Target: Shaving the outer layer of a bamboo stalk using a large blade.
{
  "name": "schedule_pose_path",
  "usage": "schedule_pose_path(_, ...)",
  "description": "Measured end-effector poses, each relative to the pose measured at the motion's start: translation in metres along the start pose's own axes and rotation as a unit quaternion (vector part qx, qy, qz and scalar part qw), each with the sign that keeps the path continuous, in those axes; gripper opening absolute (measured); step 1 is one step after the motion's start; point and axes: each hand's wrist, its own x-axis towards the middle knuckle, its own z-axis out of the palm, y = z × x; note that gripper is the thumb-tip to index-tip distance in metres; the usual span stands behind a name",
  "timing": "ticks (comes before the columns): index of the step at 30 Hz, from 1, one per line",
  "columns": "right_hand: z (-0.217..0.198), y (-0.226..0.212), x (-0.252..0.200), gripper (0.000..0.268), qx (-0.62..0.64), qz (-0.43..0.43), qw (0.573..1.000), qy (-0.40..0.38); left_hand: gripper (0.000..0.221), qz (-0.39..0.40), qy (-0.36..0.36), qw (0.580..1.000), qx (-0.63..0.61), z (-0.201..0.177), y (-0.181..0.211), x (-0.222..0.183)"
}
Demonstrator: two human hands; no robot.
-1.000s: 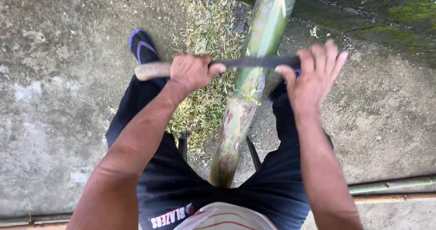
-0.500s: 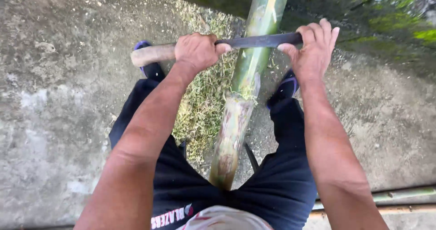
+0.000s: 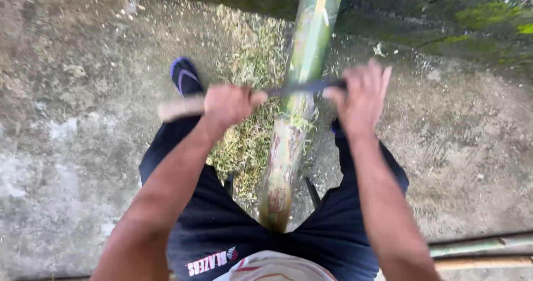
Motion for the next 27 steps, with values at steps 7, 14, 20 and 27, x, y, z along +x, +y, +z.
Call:
schedule_pose_path(7, 0.0, 0.009, 0.004, 0.06, 0.034, -0.021, 0.999, 0.006, 0.077, 0.005, -0.055, 0.998, 0.031, 0.002, 0.01, -0.001)
schedule_pose_path(14, -0.002, -0.004, -0.024, 0.061, 0.024, 0.008, 1.0, 0.011, 0.077, 0.01, -0.058, 0.997, 0.053, 0.001, 0.009, -0.012)
schedule_pose_path(20, -0.021, -0.013, -0.019, 0.056, 0.028, 0.007, 1.0, 0.005, 0.076, 0.02, 0.024, 0.998, 0.045, 0.027, 0.003, -0.032)
schedule_pose_path(27, 0.009, 0.021, 0.003, 0.058, -0.027, -0.026, 0.999, 0.02, 0.077, -0.018, -0.084, 0.996, 0.004, -0.004, 0.013, 0.0)
